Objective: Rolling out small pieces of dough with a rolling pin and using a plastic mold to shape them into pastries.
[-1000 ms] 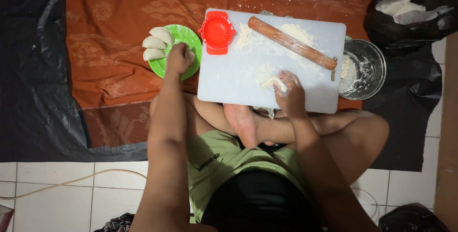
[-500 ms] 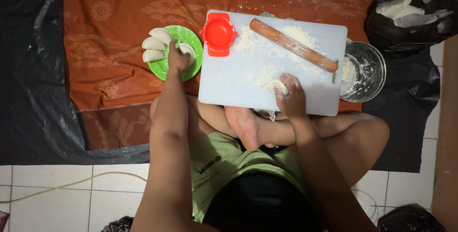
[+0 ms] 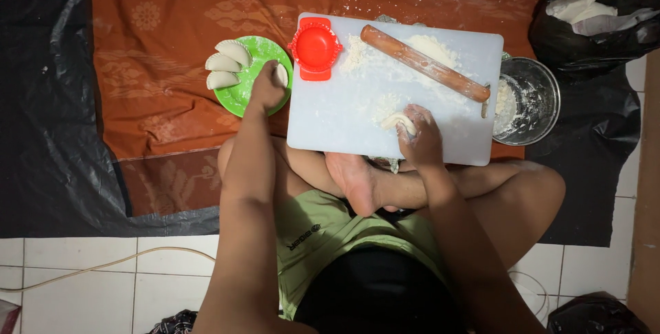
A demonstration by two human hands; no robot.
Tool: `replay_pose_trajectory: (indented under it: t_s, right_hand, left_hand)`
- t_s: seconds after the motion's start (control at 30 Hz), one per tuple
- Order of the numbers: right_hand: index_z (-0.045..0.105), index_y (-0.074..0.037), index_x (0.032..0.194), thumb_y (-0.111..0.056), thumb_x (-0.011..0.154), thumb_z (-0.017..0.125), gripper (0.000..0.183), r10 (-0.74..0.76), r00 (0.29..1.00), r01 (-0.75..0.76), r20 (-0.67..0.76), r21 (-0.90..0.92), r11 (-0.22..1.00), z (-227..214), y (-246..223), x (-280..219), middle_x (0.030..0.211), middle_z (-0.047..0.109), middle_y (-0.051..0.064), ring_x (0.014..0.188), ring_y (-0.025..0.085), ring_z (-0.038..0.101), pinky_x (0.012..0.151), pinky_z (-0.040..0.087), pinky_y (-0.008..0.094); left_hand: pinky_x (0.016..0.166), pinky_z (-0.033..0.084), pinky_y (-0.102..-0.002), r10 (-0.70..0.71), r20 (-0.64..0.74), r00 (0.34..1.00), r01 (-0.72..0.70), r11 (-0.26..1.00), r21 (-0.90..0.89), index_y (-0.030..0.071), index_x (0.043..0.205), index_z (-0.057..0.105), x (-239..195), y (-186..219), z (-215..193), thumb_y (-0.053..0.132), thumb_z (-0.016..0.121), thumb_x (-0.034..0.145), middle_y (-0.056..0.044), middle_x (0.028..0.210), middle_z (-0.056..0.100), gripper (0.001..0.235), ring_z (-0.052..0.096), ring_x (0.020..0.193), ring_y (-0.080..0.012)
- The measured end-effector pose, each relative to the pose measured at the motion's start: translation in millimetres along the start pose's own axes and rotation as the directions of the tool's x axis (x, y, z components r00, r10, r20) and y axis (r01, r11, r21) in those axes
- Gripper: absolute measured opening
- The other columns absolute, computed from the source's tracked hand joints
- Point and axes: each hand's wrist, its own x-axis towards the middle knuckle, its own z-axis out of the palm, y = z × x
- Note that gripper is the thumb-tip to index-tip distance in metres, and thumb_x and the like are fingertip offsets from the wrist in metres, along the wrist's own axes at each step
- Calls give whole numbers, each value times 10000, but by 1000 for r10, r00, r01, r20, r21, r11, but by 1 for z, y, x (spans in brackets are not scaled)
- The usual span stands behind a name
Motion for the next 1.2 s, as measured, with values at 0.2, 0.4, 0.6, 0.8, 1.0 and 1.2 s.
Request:
replay_pose_trajectory:
  t_s: [0.2,0.4,0.6,0.8,1.0,1.2]
  right_hand:
    - [656,-28,1147,-140,898,783,301,9,1000,-9,14,-6,1000,0,0,-3,1209,677,145,1145,372,683,907,582,478]
    - [646,-27,1156,-136,900,781,309,-4,1000,4,-7,13,1000,0,0,-2,1193,683,148,1150,378,683,919,575,476]
    - [633,-3,1154,-95,889,784,319,-39,999,39,-14,15,999,-2,-4,1,1156,683,180,1131,402,684,912,574,484]
    - [627,-9,1148,-123,904,774,306,-26,1000,26,17,6,1000,-1,0,-1,1168,678,178,1149,392,677,920,572,485]
    - [634,-17,1160,-119,895,782,321,-25,1000,25,14,12,1000,0,1,-2,1189,677,165,1154,388,676,930,571,475]
    - [631,6,1151,-61,886,789,316,-35,999,35,11,13,999,-5,-6,3,1177,678,189,1141,409,677,923,575,482]
  left_hand:
    - [1127,441,-556,70,-82,994,-66,997,45,130,1374,546,3,-4,0,52,624,871,-227,1320,647,515,567,1278,-462]
    - [1171,417,-505,-9,-76,997,3,997,-74,151,1518,412,4,-15,11,36,635,871,-169,1406,625,694,546,1355,-380]
    - [1147,437,-497,-64,-32,997,65,998,2,91,1497,451,-2,-6,-1,310,779,845,-184,1380,634,762,561,1335,-359]
    - [1046,518,-495,3,-116,993,6,997,76,178,1239,702,4,-2,7,206,815,736,-124,1172,668,516,649,1175,-381]
    - [1034,507,-485,99,-57,993,-99,995,3,150,1157,717,-17,9,3,131,751,730,-131,1143,694,429,639,1185,-382]
    - [1080,477,-535,143,11,990,-143,977,156,116,1306,648,-35,43,-4,200,739,783,-197,1225,671,537,602,1230,-428]
